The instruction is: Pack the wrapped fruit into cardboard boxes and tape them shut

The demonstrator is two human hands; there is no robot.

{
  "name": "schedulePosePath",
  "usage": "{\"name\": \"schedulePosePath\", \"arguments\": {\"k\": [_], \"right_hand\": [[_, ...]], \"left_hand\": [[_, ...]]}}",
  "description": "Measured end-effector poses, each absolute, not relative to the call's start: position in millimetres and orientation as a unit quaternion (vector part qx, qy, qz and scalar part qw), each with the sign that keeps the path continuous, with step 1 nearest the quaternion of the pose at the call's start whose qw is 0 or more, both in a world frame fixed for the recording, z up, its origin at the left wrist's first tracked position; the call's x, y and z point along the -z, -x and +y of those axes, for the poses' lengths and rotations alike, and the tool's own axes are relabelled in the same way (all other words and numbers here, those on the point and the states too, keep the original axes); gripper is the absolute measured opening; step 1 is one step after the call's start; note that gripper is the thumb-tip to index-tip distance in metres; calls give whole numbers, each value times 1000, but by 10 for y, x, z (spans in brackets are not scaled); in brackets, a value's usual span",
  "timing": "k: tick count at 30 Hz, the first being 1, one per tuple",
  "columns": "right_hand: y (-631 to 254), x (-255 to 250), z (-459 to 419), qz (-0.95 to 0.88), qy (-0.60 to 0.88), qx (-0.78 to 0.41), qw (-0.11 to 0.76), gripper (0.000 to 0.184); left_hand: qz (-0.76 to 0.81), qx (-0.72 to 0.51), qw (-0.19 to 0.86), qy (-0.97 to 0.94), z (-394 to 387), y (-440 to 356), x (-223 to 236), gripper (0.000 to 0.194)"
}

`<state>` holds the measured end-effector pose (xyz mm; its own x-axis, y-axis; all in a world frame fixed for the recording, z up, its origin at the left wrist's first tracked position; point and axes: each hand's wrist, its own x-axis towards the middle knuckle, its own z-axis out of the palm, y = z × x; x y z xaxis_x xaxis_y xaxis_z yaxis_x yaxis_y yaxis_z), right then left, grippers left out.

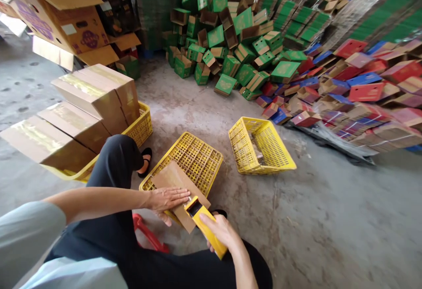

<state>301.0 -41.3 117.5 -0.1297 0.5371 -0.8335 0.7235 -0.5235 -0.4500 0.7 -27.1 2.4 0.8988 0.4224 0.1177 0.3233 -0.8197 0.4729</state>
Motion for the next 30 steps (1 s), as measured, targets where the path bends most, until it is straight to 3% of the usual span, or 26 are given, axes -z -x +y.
{"name": "schedulePosePath", "arguments": {"k": [8,15,23,30], "right_hand": [[-3010,-1099,-488,462,-670,578,61,42],[-3045,-1079,-497,487,-644,585,76,48],[-3268,-1126,-585,466,-659,587,62,42],[-3353,-1140,-686,470,-662,581,61,48]], "left_hand": [[220,-109,229,-942,-474,-197,-42,127],[192,-92,253,-944,-456,-267,62,126],[192,-93,253,-944,-440,-242,-33,118],[194,-78,251,-945,-475,-280,55,125]]}}
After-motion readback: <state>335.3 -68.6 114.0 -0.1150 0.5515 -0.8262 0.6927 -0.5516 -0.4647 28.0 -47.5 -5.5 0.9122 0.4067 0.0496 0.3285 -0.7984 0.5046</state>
